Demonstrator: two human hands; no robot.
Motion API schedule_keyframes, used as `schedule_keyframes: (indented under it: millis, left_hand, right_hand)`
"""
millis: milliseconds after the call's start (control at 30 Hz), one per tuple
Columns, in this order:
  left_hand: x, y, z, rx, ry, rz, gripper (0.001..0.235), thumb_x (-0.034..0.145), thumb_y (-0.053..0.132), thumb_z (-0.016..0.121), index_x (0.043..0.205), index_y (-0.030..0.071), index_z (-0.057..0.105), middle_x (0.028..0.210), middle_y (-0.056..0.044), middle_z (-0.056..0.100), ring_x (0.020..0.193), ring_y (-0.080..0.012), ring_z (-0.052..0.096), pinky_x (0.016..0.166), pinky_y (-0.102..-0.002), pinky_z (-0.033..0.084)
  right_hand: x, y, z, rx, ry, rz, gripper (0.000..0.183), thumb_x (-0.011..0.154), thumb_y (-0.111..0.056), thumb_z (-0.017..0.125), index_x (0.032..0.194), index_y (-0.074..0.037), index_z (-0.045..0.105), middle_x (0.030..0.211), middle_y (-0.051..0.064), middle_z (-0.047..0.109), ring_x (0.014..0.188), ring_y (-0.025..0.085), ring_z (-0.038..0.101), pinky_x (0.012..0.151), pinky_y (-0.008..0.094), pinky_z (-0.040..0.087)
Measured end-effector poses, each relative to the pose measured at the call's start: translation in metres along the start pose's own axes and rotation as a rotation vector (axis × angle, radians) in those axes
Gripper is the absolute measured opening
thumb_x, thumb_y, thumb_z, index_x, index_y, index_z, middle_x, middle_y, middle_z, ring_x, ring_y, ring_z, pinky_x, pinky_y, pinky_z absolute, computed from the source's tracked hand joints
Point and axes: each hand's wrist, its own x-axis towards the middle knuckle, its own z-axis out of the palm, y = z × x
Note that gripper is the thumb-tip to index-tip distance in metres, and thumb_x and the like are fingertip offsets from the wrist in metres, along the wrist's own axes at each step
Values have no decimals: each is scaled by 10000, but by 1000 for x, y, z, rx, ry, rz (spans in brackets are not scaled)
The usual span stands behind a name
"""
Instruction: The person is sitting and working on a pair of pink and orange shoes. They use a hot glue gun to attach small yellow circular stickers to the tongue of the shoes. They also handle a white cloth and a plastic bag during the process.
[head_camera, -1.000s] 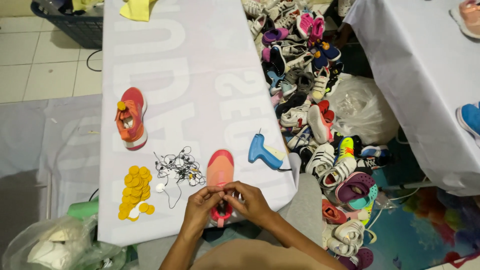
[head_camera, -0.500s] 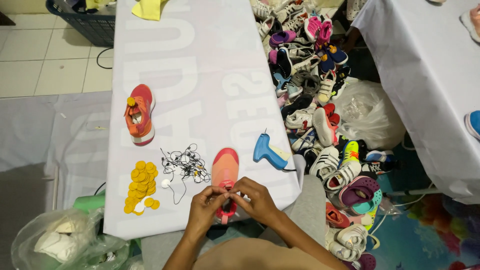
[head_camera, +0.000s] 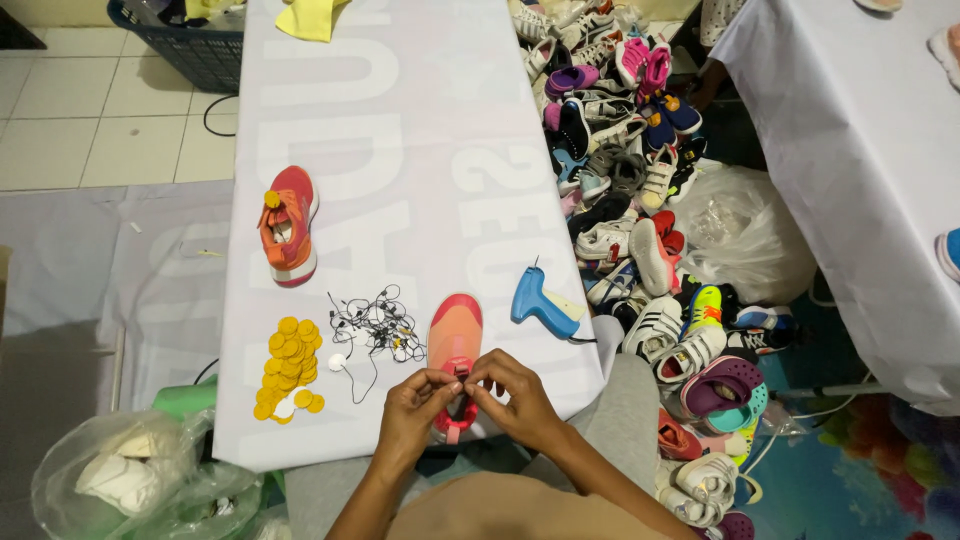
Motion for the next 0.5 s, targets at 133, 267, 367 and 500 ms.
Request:
schedule_keyframes:
  millis: [133, 267, 367, 500]
  left_hand:
    - [-1, 2, 1, -1, -4, -5, 82, 871, -33, 723, 949, -48, 744, 846, -127, 764, 754, -143, 674, 689, -244, 532]
    - [-1, 0, -1, -37, -6, 2, 86, 874, -47, 711, 955, -52, 738, 863, -136, 766, 770, -149, 679, 702, -245, 532]
    - [-2, 1, 0, -23, -12, -8, 87, 871, -33, 717, 951, -50, 745, 842, -137, 770, 758, -151, 678, 703, -247, 532]
    - [-3, 5, 2, -46, -23, -21, 84, 876, -15, 713, 941, -62, 737, 853, -153, 773, 781, -169, 692, 731, -255, 542]
  right_hand:
    - [0, 2, 1, 42, 7, -6, 29, 872, -58, 715, 868, -47, 688, 930, 35, 657, 769, 131, 585, 642, 243, 466]
    - [-1, 1, 1, 116, 7, 24, 25, 884, -38, 694, 869, -30, 676, 934, 38, 655, 757, 125, 573, 651, 238, 462]
    - [-2, 0, 1, 169, 10, 63, 40, 902, -48, 656, 863, -42, 661, 922, 30, 654, 763, 120, 561, 673, 241, 447]
    - [-8, 11, 7, 298, -3, 141, 59, 929, -20, 599, 954, -39, 649, 880, 29, 657, 746, 100, 566, 696, 230, 468]
